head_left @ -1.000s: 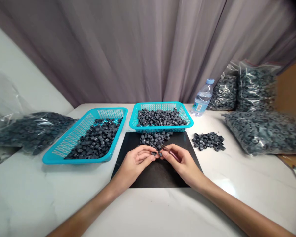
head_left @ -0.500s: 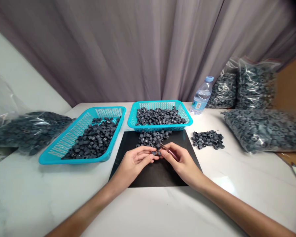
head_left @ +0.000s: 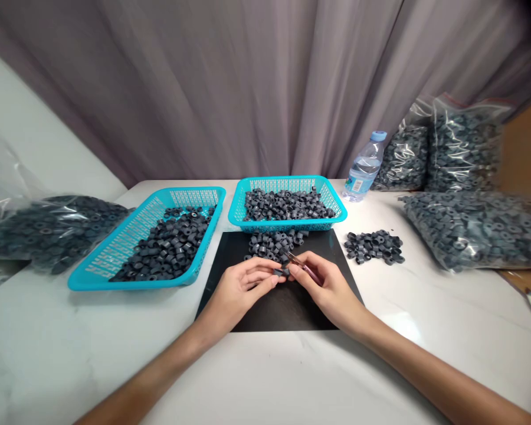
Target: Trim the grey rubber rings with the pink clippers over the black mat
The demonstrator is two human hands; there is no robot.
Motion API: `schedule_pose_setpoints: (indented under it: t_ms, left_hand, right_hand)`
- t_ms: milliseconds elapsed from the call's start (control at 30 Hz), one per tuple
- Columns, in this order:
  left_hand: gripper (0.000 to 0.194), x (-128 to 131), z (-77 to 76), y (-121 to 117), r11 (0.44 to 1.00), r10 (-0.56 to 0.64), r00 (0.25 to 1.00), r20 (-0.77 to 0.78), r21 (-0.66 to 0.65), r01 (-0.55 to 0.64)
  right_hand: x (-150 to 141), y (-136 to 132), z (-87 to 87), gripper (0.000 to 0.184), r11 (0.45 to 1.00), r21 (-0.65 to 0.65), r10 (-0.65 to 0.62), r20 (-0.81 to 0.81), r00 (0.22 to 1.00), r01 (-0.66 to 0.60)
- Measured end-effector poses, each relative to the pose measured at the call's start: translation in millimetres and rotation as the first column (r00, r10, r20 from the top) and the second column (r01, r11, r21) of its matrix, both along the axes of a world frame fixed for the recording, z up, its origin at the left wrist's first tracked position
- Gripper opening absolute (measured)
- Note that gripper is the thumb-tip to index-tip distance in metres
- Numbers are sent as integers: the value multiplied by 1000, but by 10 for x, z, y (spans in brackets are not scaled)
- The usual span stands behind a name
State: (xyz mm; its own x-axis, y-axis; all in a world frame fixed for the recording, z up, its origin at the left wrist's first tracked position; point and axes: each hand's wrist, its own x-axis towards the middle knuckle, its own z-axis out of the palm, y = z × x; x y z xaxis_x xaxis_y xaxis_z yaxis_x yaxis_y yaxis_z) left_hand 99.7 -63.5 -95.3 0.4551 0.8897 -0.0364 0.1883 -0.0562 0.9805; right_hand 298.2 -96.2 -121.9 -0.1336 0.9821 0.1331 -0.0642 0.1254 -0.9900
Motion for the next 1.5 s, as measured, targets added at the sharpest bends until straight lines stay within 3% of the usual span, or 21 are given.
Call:
schedule_pose_setpoints:
  t_ms: [433, 700, 1167, 1500]
  left_hand:
    - [19, 5, -7, -3, 999, 33, 999, 15, 24, -33]
    - [19, -11, -8, -12, 995, 71, 997, -34, 68, -68]
    - [17, -1, -27, -24, 997, 35, 999, -8, 67, -34]
    - [14, 21, -43, -39, 995, 16, 999, -49, 100, -11]
  right_hand:
    - [-12, 9, 24, 29, 1000, 0, -5, 2, 1000, 5]
    - [15, -20, 25, 28, 994, 13, -106, 150, 983, 106]
    - [5, -29, 88, 31, 995, -58, 79, 57, 995, -76]
    - [3, -49, 75, 34, 996, -51, 82, 100, 992, -77]
